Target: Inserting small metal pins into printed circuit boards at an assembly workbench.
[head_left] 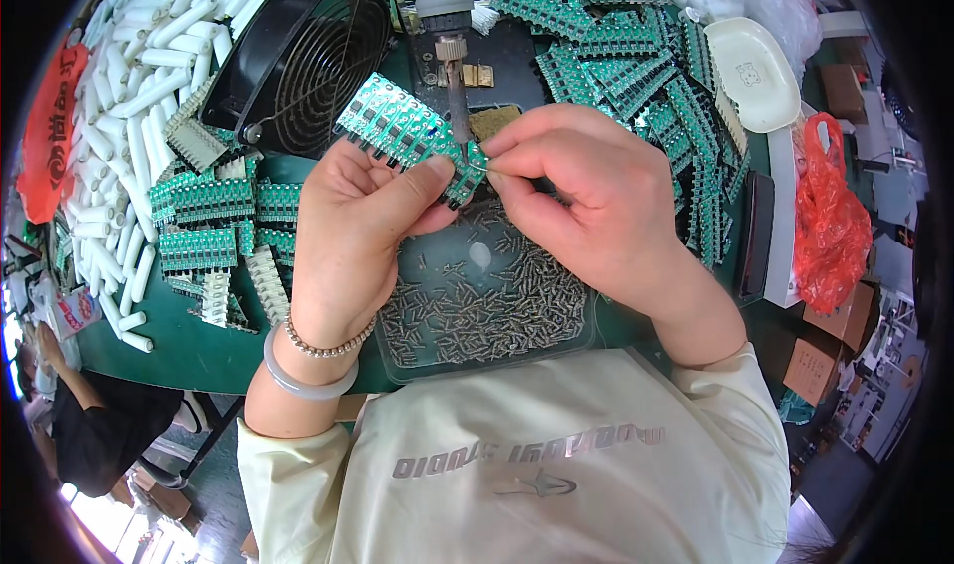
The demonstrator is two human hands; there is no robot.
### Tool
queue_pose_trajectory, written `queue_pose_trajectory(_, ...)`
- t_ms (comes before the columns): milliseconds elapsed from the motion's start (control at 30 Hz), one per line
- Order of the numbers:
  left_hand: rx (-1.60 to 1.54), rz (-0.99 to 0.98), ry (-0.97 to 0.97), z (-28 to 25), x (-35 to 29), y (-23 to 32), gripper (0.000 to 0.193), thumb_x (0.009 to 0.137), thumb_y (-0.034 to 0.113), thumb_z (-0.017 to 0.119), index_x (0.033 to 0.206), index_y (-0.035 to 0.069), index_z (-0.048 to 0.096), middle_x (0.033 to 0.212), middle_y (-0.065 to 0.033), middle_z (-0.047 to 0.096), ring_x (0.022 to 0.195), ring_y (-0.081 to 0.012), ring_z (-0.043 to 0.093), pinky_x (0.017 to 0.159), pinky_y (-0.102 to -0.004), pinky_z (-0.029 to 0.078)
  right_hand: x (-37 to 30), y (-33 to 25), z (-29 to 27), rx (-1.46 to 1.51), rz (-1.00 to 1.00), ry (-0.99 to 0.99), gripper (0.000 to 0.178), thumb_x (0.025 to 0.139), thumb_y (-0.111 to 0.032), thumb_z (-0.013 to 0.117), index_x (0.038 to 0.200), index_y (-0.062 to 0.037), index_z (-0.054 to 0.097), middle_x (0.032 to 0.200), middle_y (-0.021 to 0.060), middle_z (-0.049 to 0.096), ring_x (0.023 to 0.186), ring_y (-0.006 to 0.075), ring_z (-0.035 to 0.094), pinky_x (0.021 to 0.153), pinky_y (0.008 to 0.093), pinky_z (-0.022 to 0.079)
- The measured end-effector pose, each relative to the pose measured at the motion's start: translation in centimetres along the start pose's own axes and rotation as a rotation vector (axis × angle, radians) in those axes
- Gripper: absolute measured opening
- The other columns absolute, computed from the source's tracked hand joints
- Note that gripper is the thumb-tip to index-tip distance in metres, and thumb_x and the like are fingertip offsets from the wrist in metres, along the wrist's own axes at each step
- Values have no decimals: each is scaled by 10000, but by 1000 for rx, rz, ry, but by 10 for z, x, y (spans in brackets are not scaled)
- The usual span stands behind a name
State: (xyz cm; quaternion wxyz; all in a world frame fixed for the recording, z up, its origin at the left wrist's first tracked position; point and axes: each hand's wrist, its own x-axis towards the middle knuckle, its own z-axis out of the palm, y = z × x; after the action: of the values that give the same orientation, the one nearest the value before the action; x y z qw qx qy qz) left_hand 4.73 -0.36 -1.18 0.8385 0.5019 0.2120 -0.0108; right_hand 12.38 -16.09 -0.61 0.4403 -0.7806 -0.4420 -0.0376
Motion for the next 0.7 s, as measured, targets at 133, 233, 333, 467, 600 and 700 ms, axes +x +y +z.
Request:
queue_pose_trajectory(133,8,11,15,2,-1,-1,120,799,13,584,916,1,565,782,-19,610,646,-30,558,555,-141,480,-2,-1,-4,-17,30,-75,111,655,14,656,745,-32,610,815,73,622,712,187,608,603,254,475)
queue_pose_trajectory(233,65,-3,14,-2,1,-5,104,797,17,589,896,-1,562,755,-16,602,623,-27,552,552,-140,476,-2,1,-9,30,-25,-40,114,659,9,667,751,-28,610,759,50,591,618,138,554,539,237,433)
queue_pose_trajectory(333,33,-17,29,-4,1,-8,85,793,15,594,866,-4,556,718,-11,589,593,-30,546,540,-140,467,-4,-5,-22,165,173,-38,114,664,0,678,750,-31,610,689,17,536,530,85,438,479,218,353)
queue_pose_trajectory(467,56,-8,105,-17,-5,-7,85,778,-16,595,737,31,538,692,-6,576,583,-35,549,532,-146,463,-20,-2,-30,84,298,-206,86,690,-40,672,750,-52,611,619,1,496,508,98,418,466,235,340)
queue_pose_trajectory(600,11,29,107,-18,-13,-4,32,788,-13,576,762,6,576,714,-19,597,587,-38,561,545,-156,479,-38,-3,-23,-145,90,-408,82,712,-132,652,754,-77,607,648,61,516,623,240,555,533,334,446)
queue_pose_trajectory(700,11,55,53,-20,-18,-3,41,797,-7,562,824,-12,592,750,-28,613,604,-41,569,556,-159,488,-44,-11,-16,-250,51,-605,89,717,-102,623,790,-86,575,751,50,515,622,236,562,505,344,453)
